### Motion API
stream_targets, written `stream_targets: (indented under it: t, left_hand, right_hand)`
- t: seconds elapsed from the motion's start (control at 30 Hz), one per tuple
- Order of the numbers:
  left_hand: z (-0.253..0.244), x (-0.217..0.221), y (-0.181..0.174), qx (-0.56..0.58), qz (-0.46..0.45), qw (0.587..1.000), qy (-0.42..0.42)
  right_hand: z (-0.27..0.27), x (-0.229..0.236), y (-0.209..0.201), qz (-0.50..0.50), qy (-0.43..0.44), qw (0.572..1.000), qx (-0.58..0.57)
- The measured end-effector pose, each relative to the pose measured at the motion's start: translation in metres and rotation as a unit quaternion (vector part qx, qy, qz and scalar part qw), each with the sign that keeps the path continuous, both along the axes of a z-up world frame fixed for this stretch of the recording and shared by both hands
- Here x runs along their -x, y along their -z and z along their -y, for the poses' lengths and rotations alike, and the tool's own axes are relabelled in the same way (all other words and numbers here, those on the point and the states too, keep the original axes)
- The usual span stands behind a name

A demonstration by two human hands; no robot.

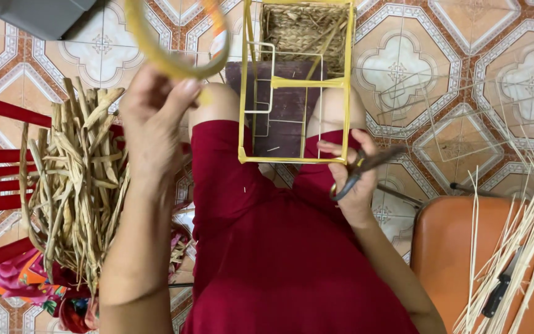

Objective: Constructing a small basket frame using bamboo sticks and yellow tape.

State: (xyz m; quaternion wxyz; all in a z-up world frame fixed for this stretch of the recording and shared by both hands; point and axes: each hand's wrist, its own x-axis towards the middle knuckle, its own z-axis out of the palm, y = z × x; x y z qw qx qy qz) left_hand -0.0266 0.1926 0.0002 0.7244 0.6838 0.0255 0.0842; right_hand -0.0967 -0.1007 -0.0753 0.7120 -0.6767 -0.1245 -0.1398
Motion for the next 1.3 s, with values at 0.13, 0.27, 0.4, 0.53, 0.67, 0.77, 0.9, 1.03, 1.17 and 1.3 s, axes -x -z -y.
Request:
stream_targets:
  t: [0.13,0.27,0.4,0.53,0.67,0.77,0.9,1.03,1.17,1.3]
  left_hand:
    - [-0.021,0.028,0.043,0.028,-0.022,0.998,-0.058]
    - [-0.016,0.041,0.090,0.136,-0.052,0.985,-0.088]
    - [0.000,0.040,0.112,0.154,-0.047,0.983,-0.082]
    - [0.008,0.043,0.126,0.169,-0.054,0.981,-0.079]
    - [0.015,0.045,0.119,0.200,-0.079,0.974,-0.071]
    - [0.019,0.050,0.119,0.212,-0.093,0.971,-0.067]
    - [0.015,0.058,0.121,0.205,-0.088,0.973,-0.058]
    - [0.010,0.064,0.113,0.196,-0.086,0.976,-0.042]
    - [0.009,0.064,0.102,0.179,-0.094,0.979,-0.012]
    - [0.006,0.067,0.089,0.146,-0.095,0.984,0.028]
  right_hand:
    - [0.020,0.020,0.090,-0.053,-0.016,0.996,0.076]
    - [0.019,-0.002,0.092,-0.076,-0.031,0.997,-0.014]
    - [0.024,-0.058,0.041,-0.055,-0.009,0.998,0.026]
    - [0.015,-0.114,-0.004,-0.152,0.028,0.988,0.018]
    - [0.006,-0.160,-0.011,-0.210,0.041,0.969,0.121]
    - [0.002,-0.186,0.017,-0.231,0.015,0.967,0.104]
    - [0.016,-0.226,0.088,-0.211,-0.004,0.977,-0.012]
    - [0.022,-0.223,0.079,-0.243,-0.013,0.970,0.024]
    - [0.020,-0.210,0.051,-0.308,-0.038,0.951,0.011]
    - [0.036,-0.179,0.038,-0.239,0.087,0.960,0.119]
